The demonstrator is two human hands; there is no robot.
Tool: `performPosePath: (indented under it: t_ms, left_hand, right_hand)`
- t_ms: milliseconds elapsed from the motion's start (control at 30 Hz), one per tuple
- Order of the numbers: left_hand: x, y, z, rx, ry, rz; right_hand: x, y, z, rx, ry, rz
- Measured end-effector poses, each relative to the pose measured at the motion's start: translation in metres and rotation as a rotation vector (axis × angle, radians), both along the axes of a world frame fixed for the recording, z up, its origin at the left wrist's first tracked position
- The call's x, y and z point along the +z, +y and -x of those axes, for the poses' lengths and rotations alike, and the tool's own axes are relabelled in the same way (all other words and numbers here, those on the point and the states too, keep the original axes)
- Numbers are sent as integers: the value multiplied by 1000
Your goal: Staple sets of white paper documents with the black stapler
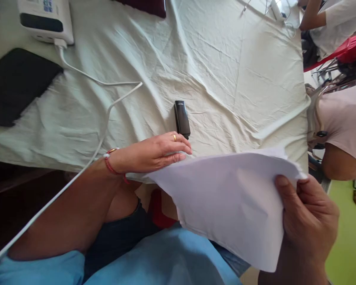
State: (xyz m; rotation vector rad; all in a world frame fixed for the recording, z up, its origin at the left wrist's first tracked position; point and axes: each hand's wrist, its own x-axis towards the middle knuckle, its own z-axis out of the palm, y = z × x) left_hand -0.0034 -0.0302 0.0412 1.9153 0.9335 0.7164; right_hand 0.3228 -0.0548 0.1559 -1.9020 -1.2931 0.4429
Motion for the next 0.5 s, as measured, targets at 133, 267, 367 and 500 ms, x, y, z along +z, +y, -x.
performPosePath:
  t_ms: [133, 267, 367, 500]
  left_hand:
    - [7, -1, 7, -2, -74, 218]
    - [16, -4, 14, 147, -236, 488]
    - [13, -6, 13, 201, -403, 641]
    - [6, -4, 7, 303, -666, 777]
  right_hand:
    - [-5, 18, -4, -51, 173, -11]
    - [-15, 26, -4, -92, 311, 55]
    - [-24, 27, -5, -142, 371, 74]
    - [-38, 32, -16, -222, 393, 82]
